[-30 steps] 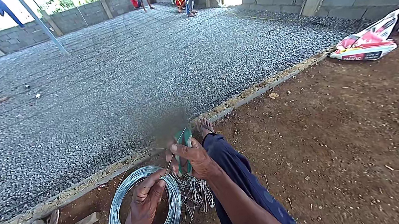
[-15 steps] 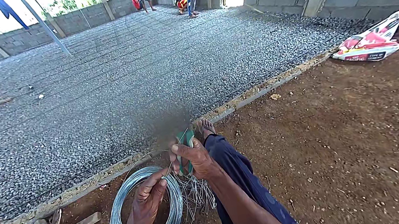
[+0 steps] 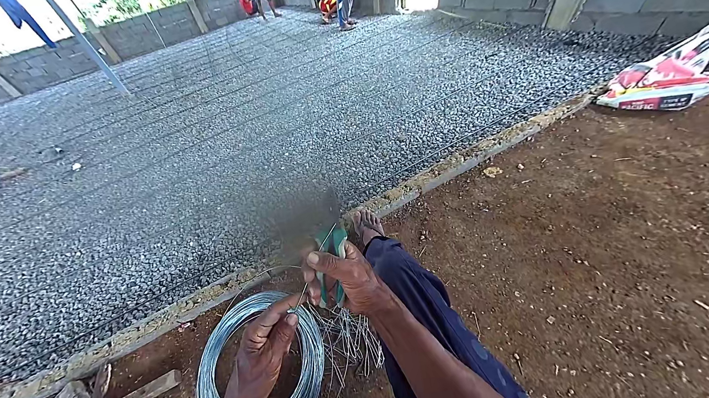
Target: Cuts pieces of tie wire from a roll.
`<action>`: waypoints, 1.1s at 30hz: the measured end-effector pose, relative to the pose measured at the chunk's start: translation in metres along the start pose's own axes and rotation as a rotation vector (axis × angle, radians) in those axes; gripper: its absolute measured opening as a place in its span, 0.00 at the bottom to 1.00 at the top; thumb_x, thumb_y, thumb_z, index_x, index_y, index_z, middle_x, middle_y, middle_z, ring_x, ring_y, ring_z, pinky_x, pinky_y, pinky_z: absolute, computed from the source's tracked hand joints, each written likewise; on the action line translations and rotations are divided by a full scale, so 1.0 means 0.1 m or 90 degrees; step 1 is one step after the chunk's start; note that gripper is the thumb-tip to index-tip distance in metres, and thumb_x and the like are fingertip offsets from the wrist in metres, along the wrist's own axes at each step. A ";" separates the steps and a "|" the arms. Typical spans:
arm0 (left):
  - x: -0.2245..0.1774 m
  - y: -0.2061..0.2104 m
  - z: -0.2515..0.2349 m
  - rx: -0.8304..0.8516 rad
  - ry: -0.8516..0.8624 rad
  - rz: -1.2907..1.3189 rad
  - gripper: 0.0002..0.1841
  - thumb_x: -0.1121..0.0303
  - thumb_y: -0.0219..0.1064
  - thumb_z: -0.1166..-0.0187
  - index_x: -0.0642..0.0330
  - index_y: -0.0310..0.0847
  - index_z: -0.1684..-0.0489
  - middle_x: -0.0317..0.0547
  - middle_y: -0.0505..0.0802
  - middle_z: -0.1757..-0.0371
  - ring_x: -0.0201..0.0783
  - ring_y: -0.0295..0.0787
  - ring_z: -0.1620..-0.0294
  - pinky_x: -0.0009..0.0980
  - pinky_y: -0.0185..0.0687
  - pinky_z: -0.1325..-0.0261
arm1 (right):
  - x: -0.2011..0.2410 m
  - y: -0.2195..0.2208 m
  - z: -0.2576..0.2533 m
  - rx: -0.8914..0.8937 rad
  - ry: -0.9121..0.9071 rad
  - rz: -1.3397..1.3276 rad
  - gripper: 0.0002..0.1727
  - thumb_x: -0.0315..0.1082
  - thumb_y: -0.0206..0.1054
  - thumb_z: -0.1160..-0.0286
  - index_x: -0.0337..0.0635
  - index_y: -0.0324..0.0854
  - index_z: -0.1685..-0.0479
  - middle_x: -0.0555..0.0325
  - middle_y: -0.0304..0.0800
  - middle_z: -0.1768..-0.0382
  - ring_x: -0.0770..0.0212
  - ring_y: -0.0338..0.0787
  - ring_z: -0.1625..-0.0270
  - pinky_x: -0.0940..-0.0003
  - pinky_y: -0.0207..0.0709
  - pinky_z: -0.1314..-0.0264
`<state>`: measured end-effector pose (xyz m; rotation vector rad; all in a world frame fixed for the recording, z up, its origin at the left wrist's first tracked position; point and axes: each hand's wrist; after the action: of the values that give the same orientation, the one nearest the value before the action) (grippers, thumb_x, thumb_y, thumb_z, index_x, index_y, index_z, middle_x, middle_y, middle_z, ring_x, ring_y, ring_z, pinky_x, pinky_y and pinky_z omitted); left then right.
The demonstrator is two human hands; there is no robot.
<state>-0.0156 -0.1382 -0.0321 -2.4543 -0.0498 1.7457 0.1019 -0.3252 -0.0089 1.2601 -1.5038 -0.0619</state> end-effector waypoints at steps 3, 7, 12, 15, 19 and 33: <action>-0.01 0.01 0.00 0.000 -0.002 0.003 0.16 0.68 0.60 0.11 0.56 0.85 0.30 0.41 0.89 0.57 0.26 0.71 0.76 0.21 0.68 0.75 | 0.00 -0.01 0.00 -0.002 0.005 -0.007 0.12 0.34 0.65 0.15 0.32 0.77 0.46 0.46 0.87 0.71 0.56 0.88 0.77 0.61 0.88 0.71; 0.01 0.01 0.00 -0.005 -0.003 -0.006 0.16 0.68 0.60 0.11 0.55 0.85 0.29 0.42 0.90 0.56 0.27 0.72 0.76 0.21 0.68 0.75 | -0.01 -0.02 0.00 -0.007 0.008 -0.008 0.12 0.34 0.64 0.14 0.32 0.77 0.46 0.46 0.88 0.70 0.56 0.88 0.77 0.60 0.88 0.71; 0.01 0.02 0.01 -0.016 0.000 -0.026 0.17 0.68 0.60 0.11 0.53 0.85 0.29 0.41 0.90 0.54 0.27 0.73 0.75 0.21 0.70 0.75 | -0.03 -0.02 0.00 -0.024 0.018 -0.018 0.13 0.37 0.63 0.13 0.32 0.77 0.46 0.46 0.87 0.70 0.57 0.87 0.77 0.60 0.88 0.71; 0.00 0.01 0.01 -0.023 0.003 -0.057 0.17 0.69 0.60 0.11 0.54 0.85 0.29 0.41 0.91 0.52 0.27 0.75 0.74 0.22 0.72 0.72 | -0.02 0.00 -0.01 -0.048 0.032 -0.014 0.14 0.39 0.64 0.14 0.34 0.79 0.49 0.47 0.88 0.69 0.58 0.87 0.77 0.60 0.88 0.69; -0.03 0.02 0.04 -0.029 -0.023 -0.087 0.16 0.69 0.59 0.11 0.54 0.85 0.29 0.38 0.91 0.52 0.26 0.77 0.71 0.23 0.75 0.69 | -0.08 -0.04 0.05 -0.073 0.075 0.012 0.15 0.44 0.66 0.16 0.43 0.81 0.45 0.49 0.90 0.66 0.60 0.88 0.74 0.64 0.88 0.68; 0.05 0.06 0.03 -0.042 -0.060 -0.083 0.16 0.66 0.61 0.11 0.49 0.86 0.31 0.39 0.86 0.65 0.30 0.73 0.74 0.26 0.72 0.71 | -0.07 -0.10 0.07 -0.125 0.048 0.055 0.17 0.47 0.59 0.10 0.47 0.78 0.36 0.53 0.87 0.64 0.63 0.84 0.77 0.68 0.84 0.76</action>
<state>-0.0171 -0.1435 -0.0383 -2.3514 -0.2735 1.8303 0.1018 -0.3280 -0.0225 1.0288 -1.4488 -0.1019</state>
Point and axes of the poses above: each hand's wrist, its own z-axis away from the middle knuckle, its own y-axis out of the palm, x = y × z
